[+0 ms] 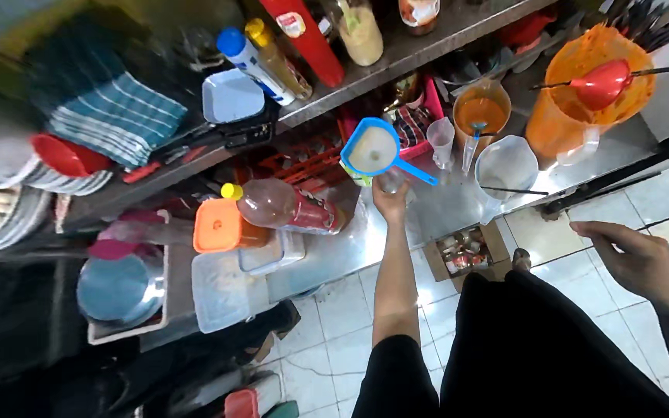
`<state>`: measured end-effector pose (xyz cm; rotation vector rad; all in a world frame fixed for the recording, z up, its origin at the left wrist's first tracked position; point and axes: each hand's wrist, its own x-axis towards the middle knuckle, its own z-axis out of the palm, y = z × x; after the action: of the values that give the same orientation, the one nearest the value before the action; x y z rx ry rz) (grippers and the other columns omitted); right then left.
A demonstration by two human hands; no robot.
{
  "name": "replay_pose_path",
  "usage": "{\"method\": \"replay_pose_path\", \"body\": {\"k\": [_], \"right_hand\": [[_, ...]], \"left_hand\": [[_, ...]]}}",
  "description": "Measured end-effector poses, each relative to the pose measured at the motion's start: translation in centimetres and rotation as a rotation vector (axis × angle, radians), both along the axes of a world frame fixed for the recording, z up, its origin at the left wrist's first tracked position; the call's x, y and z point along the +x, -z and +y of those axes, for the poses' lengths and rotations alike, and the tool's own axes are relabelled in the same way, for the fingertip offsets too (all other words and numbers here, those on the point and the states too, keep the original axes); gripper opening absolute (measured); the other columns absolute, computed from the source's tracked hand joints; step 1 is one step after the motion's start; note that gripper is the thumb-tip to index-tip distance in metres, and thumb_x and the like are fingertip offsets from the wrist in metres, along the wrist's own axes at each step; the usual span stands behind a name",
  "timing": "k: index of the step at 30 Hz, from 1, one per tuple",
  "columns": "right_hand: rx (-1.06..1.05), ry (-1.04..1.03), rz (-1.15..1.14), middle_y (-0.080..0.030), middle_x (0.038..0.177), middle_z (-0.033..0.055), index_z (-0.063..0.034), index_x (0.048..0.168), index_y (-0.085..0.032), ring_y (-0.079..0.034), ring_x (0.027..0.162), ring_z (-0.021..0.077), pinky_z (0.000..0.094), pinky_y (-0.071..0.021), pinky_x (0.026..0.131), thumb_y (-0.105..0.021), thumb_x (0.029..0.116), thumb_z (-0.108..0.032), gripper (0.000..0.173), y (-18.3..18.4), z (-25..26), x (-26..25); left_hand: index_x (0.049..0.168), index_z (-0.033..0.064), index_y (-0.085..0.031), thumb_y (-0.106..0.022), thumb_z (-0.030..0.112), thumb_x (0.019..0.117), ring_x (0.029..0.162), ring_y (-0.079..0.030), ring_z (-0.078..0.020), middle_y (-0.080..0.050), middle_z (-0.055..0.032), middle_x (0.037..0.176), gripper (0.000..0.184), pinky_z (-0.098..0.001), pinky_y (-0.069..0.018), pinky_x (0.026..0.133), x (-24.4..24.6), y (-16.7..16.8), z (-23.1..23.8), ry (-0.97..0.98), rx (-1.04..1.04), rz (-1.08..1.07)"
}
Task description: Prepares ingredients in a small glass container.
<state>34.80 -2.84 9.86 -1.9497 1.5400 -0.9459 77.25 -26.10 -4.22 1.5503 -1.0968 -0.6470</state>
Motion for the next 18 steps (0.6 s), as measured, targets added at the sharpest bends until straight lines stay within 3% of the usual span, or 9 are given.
{"method": "replay_pose_path", "body": {"k": [2,4,6,8,10,13,15,18], "right_hand": [[-0.019,0.049,0.028,-0.071,0.127,0.0083,-0.0098,0.132,-0.069,-0.070,0.113,0.0158,0.0356,-0.0572,0.100,-0.049,0.1031,-0.008,0.035,-0.5,0.4,-0.6],[-0.051,0.052,-0.001,-0.067,0.135,0.0093,-0.0090,0.137,-0.064,-0.064,0.126,0.0206,0.0409,-0.0522,0.109,-0.052,0.1020,-0.011,0.038,-1.3,-0.4,-0.7],[-0.083,0.023,-0.042,-0.064,0.138,0.0105,-0.0096,0.140,-0.062,-0.060,0.130,0.0235,0.0434,-0.0504,0.111,-0.056,0.1012,-0.014,0.040,-2.4,-2.4,0.1],[-0.081,-0.034,-0.056,-0.059,0.143,0.0114,-0.0107,0.144,-0.059,-0.057,0.133,0.0242,0.0432,-0.0522,0.108,-0.059,0.1010,-0.020,0.044,-4.1,-5.7,1.6],[-0.034,-0.084,-0.093,-0.052,0.151,0.0098,-0.0119,0.148,-0.053,-0.053,0.137,0.0223,0.0440,-0.0517,0.109,-0.063,0.0994,-0.026,0.052,-6.3,-10.1,3.8],[0.099,-0.127,-0.148,-0.046,0.155,0.0058,-0.0196,0.152,-0.047,-0.056,0.133,0.0203,0.0433,-0.0551,0.104,-0.070,0.0943,-0.026,0.063,-10.4,-17.5,8.5],[0.141,-0.177,-0.180,-0.044,0.157,0.0072,-0.0186,0.154,-0.043,-0.052,0.138,0.0234,0.0460,-0.0522,0.108,-0.072,0.0937,-0.024,0.067,-12.3,-22.8,11.8],[0.121,-0.251,-0.217,-0.047,0.154,0.0078,-0.0159,0.155,-0.040,-0.049,0.141,0.0220,0.0464,-0.0502,0.112,-0.076,0.0916,-0.027,0.074,-13.5,-31.0,17.0]], "left_hand": [[0.144,-0.0006,-0.049,-0.095,0.018,0.0673,0.123,-0.062,-0.0210,-0.062,-0.0177,0.135,0.092,-0.0386,-0.0524,0.105,-0.1,0.0,-0.4,0.013,-0.019,0.018],[0.146,0.0064,-0.049,-0.094,0.018,0.0711,0.122,-0.063,-0.0231,-0.063,-0.0147,0.134,0.088,-0.0442,-0.0548,0.102,-0.3,-0.2,-0.5,0.049,-0.004,0.044],[0.146,0.0128,-0.050,-0.093,0.021,0.0726,0.118,-0.064,-0.0239,-0.064,-0.0117,0.132,0.086,-0.0481,-0.0566,0.097,-0.3,0.4,-0.8,0.067,0.023,0.062],[0.147,0.0134,-0.048,-0.095,0.027,0.0711,0.120,-0.064,-0.0225,-0.063,-0.0108,0.135,0.090,-0.0471,-0.0565,0.099,-0.3,0.7,-1.4,0.066,0.028,0.064],[0.155,0.0129,-0.037,-0.098,0.029,0.0670,0.128,-0.060,-0.0235,-0.057,-0.0130,0.144,0.109,-0.0463,-0.0541,0.104,-0.1,1.0,-1.7,0.075,0.036,0.038],[0.163,0.0068,-0.015,-0.095,0.015,0.0672,0.143,-0.044,-0.0295,-0.037,-0.0206,0.160,0.125,-0.0460,-0.0431,0.117,0.5,1.6,0.2,0.084,0.038,-0.066],[0.162,0.0000,-0.013,-0.086,0.009,0.0749,0.148,-0.036,-0.0340,-0.029,-0.0266,0.162,0.114,-0.0470,-0.0372,0.120,0.9,2.2,3.2,0.049,0.015,-0.106],[0.158,-0.0051,-0.020,-0.071,0.006,0.0846,0.147,-0.037,-0.0337,-0.033,-0.0282,0.160,0.091,-0.0480,-0.0381,0.119,0.3,1.9,10.6,-0.033,-0.046,-0.049]]}}
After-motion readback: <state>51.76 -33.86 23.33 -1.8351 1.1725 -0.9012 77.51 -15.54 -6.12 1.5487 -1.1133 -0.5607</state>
